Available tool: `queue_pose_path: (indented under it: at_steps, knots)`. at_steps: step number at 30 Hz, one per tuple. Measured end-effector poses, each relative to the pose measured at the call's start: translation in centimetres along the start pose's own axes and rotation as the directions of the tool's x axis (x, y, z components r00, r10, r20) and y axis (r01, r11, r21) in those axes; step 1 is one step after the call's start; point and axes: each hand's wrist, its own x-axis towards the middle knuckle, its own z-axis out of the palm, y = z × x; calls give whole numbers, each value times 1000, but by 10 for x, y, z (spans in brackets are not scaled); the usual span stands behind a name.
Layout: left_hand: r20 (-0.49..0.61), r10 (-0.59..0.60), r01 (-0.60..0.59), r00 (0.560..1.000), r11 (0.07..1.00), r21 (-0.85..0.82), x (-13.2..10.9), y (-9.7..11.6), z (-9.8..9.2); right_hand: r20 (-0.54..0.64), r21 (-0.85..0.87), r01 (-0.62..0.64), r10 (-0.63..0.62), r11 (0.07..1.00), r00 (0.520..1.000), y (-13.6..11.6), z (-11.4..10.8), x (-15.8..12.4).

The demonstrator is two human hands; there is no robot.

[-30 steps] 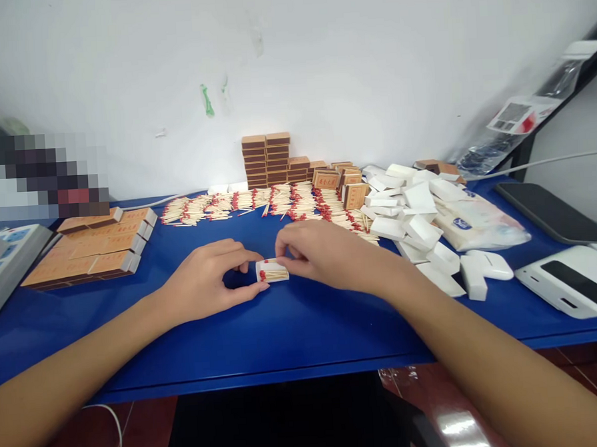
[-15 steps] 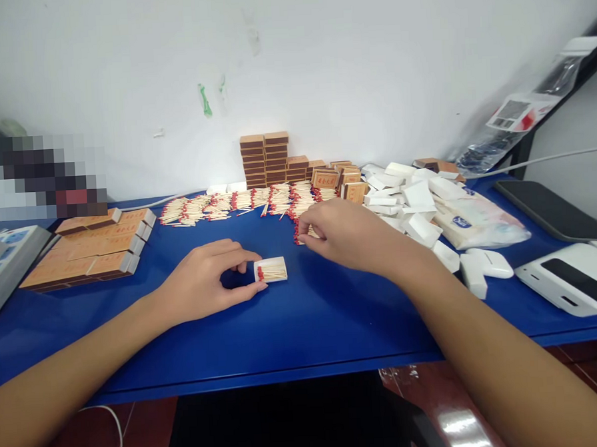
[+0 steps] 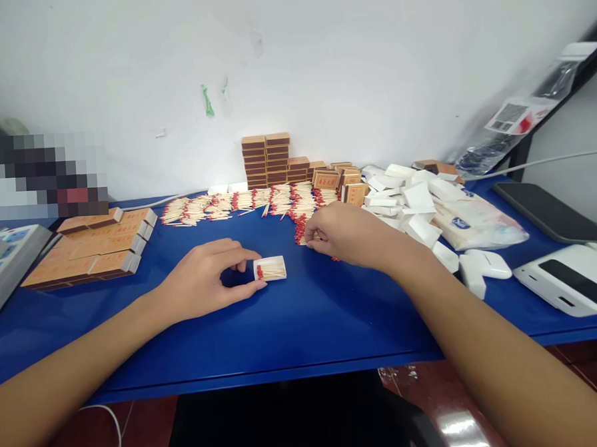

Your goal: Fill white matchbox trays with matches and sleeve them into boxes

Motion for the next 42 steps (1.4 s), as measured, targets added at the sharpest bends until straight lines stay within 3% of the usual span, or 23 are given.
queue_pose_path:
  at_steps: [11,20,27,32,37,42]
  knots:
    - [-1,7,-7,1000,1000,-9,0,0,0,17,-34,-50,50,998,999,-5,5,2]
    - [-19,-5,5,1000,1000,13,2,0,2,-175,159,193,-165,968,971,-29,9,-5]
    - [-28,13,-12,1000,1000,29,3,3,5,-152,151,242,-220,958,964,-47,23,-6]
    - [-14,10,-9,1000,1000,26,4,3,5,-155,122,240,-220,963,963,-46,22,-7]
    - [-17,-6,7,1000,1000,13,2,2,2,-233,25,111,-102,993,967,-22,3,-8]
    - [-1,-22,22,1000,1000,3,0,0,0,-170,-55,-79,69,995,983,0,-9,-5]
